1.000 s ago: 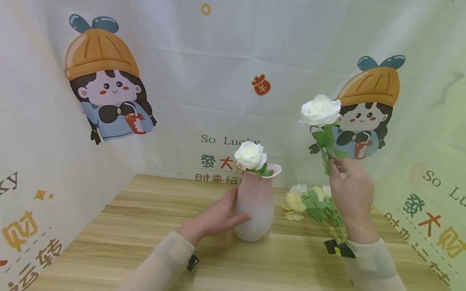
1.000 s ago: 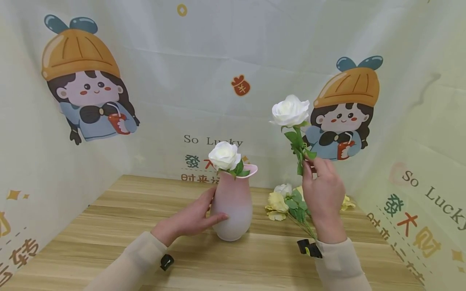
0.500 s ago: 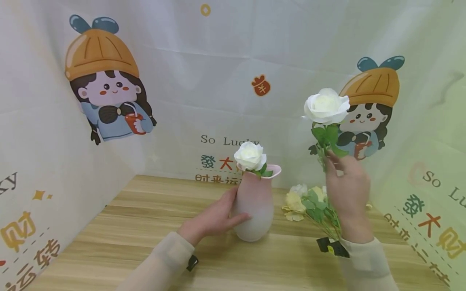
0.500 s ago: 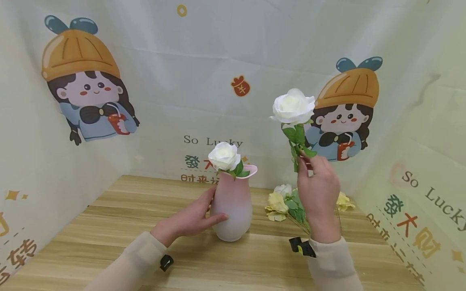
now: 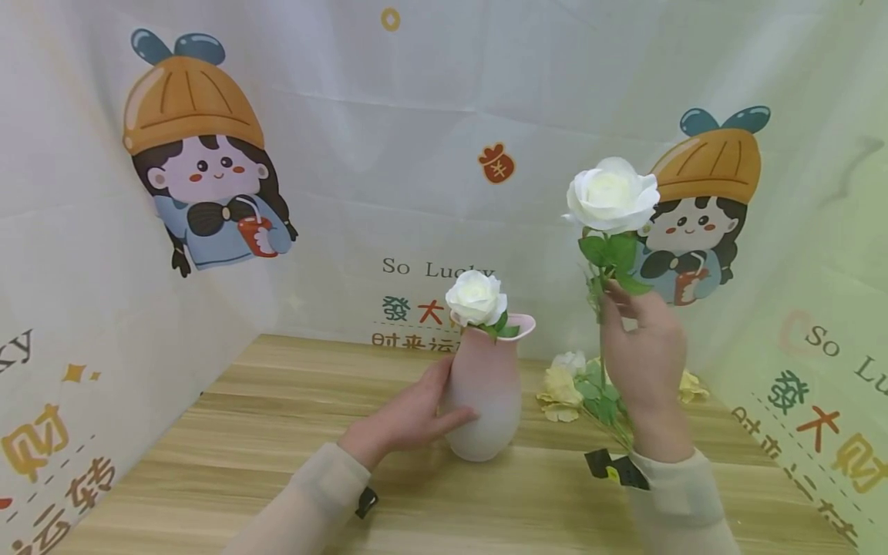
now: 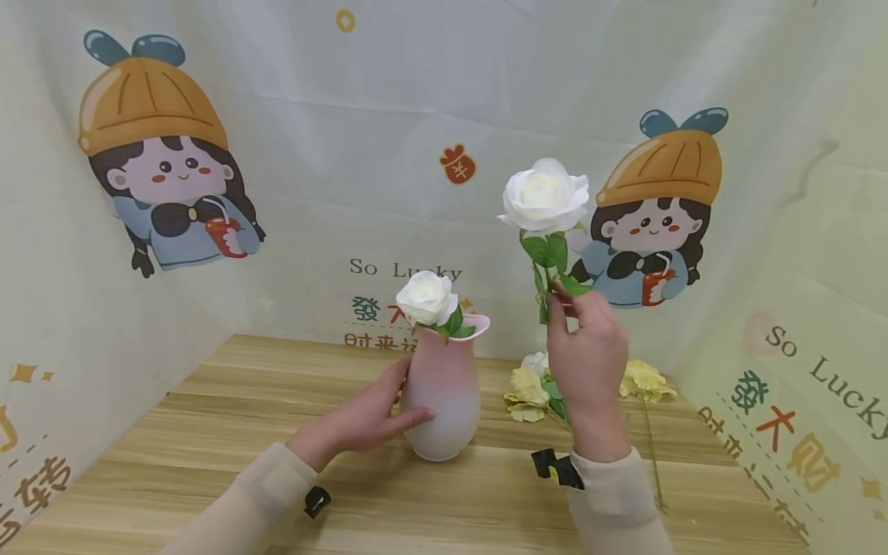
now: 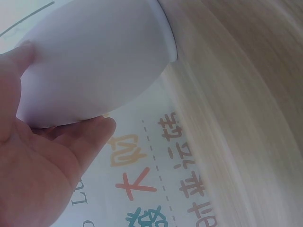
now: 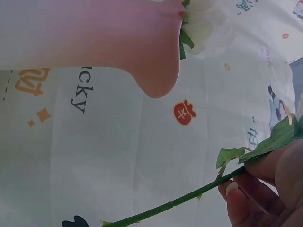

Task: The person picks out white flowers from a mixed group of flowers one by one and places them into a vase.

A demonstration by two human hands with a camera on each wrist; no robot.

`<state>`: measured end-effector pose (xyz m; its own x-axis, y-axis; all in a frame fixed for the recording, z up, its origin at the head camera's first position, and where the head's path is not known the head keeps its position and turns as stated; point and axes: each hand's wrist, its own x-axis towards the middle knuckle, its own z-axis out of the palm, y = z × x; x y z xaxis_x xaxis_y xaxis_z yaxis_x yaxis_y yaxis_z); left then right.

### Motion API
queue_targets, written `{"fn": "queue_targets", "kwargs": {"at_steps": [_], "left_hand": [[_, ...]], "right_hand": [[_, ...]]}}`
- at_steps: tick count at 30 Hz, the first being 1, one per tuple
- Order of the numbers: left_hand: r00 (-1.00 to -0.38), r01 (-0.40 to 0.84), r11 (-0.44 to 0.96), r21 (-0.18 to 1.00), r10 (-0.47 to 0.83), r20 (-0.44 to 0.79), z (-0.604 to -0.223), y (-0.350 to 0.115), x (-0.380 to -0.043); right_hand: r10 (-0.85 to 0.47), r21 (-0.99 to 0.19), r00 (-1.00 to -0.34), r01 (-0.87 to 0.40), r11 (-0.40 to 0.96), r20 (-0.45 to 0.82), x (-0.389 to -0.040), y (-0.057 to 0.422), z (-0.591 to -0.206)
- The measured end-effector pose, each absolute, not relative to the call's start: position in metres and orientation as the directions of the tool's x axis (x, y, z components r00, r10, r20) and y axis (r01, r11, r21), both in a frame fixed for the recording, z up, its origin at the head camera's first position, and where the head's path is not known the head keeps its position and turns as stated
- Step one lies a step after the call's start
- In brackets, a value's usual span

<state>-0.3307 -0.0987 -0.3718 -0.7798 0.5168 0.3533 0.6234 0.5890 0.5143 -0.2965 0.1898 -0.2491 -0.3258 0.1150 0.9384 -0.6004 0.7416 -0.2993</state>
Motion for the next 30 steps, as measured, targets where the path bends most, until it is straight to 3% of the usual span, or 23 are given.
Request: {"fn": "queue_targets", "kwargs": {"at_steps": [9, 16, 25, 30], "left_hand": [[-0.777, 0.626, 0.586, 0.515, 0.522, 0.351, -0.373, -0.099, -0.333], [-0.775, 0.63, 0.594, 0.501, 0.522, 0.356, -0.373, -0.099, -0.333], [-0.775, 0.63, 0.596, 0.498, 0.518, 0.361, -0.373, -0.099, -0.332], [-0.78, 0.624, 0.599, 0.501, 0.516, 0.354, -0.373, -0.1, -0.332]], "right_hand": [[0.113, -0.264, -0.271, -0.622, 0.737, 0.956, -0.288, 0.178, -0.242], [0.161, -0.245, -0.187, -0.66, 0.71, 0.969, -0.283, 0.177, -0.239], [0.273, -0.142, 0.038, -0.782, 0.607, 0.961, -0.275, 0.173, -0.232], [0.336, -0.153, 0.008, -0.881, 0.449, 0.942, -0.259, 0.163, -0.224]]}}
